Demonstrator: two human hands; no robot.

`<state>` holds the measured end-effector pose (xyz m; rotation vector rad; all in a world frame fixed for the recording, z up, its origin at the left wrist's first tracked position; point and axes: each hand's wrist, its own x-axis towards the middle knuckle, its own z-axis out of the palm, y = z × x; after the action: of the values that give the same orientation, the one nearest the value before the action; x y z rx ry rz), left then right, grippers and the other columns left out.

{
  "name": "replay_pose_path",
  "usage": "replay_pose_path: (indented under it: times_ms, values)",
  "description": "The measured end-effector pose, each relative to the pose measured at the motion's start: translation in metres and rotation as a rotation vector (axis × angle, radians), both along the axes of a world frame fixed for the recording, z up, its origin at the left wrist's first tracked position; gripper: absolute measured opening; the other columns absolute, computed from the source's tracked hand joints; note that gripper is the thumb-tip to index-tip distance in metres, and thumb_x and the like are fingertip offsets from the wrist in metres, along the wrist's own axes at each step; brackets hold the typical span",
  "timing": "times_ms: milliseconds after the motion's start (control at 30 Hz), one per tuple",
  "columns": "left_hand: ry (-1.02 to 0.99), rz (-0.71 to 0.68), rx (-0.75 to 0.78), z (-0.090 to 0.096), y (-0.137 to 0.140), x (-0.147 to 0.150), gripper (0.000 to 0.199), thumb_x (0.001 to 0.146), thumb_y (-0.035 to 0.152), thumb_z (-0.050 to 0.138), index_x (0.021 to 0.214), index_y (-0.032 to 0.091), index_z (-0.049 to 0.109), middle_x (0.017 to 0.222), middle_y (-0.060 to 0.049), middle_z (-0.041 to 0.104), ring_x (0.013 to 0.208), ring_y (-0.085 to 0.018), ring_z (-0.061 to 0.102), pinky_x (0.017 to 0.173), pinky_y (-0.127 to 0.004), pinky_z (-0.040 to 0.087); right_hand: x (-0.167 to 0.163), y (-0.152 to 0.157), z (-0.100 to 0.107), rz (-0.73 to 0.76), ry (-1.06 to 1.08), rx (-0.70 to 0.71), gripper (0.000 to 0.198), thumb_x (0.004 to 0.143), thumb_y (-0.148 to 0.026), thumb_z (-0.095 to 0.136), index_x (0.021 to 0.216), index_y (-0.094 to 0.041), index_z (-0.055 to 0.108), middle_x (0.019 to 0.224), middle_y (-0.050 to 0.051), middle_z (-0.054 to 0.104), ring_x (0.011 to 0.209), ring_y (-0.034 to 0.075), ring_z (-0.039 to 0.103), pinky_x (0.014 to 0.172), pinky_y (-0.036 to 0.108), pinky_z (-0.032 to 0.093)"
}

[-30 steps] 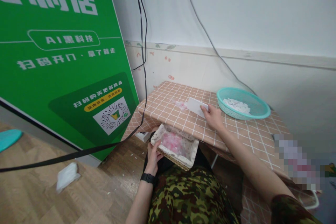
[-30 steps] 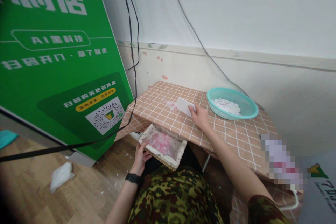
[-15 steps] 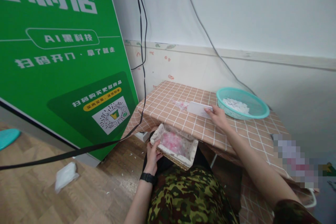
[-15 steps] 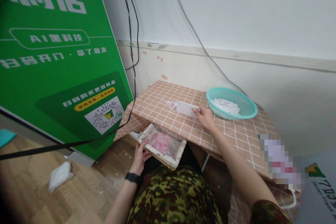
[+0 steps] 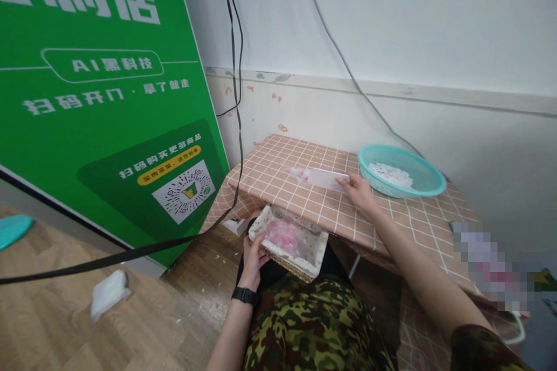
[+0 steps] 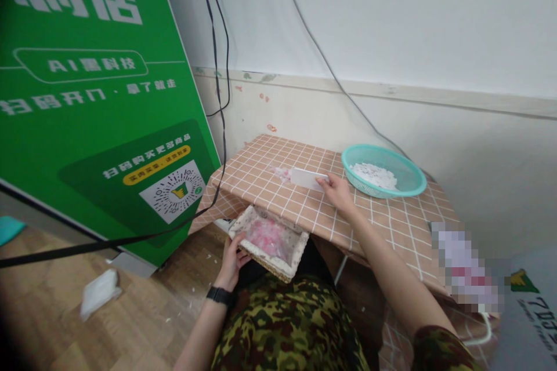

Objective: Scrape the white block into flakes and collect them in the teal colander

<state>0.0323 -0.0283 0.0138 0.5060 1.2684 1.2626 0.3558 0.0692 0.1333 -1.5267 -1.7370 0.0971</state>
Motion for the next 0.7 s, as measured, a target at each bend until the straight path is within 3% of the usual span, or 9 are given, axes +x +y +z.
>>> replay_pose_path:
  times_ms: [333, 533, 700]
  values:
    - [-0.008, -0.005, 0.019, -0.004, 0.000, 0.000, 0.050, 0.068, 0.047, 0.065, 0.109, 0.024, 0.049, 0.093, -0.005, 0.063, 0.068, -0.016, 0.064, 0.060, -0.030, 0.053, 0.004, -0.004, 0.016, 0.229, 0.033, -0.108, 0.037, 0.083, -0.053, 0.045, 0.073, -0.019, 0.052, 0.063, 0.000, 0.050, 0.060, 0.014, 0.045, 0.055, 0.025, 0.034]
    - [-0.002, -0.010, 0.025, -0.002, -0.001, 0.000, 0.050, 0.068, 0.049, 0.065, 0.109, 0.025, 0.048, 0.097, -0.005, 0.063, 0.070, -0.016, 0.064, 0.062, -0.031, 0.053, 0.002, -0.008, 0.020, 0.252, 0.033, -0.140, 0.040, 0.082, -0.057, 0.044, 0.073, -0.019, 0.052, 0.063, 0.001, 0.052, 0.060, 0.015, 0.046, 0.055, 0.026, 0.034]
    - [-0.003, -0.011, 0.012, 0.002, -0.001, 0.000, 0.051, 0.069, 0.049, 0.064, 0.111, 0.025, 0.048, 0.096, -0.005, 0.063, 0.069, -0.016, 0.064, 0.061, -0.030, 0.052, -0.003, -0.017, 0.017, 0.180, 0.035, -0.116, 0.040, 0.082, -0.056, 0.046, 0.072, -0.018, 0.057, 0.060, 0.001, 0.053, 0.056, 0.014, 0.045, 0.052, 0.025, 0.033]
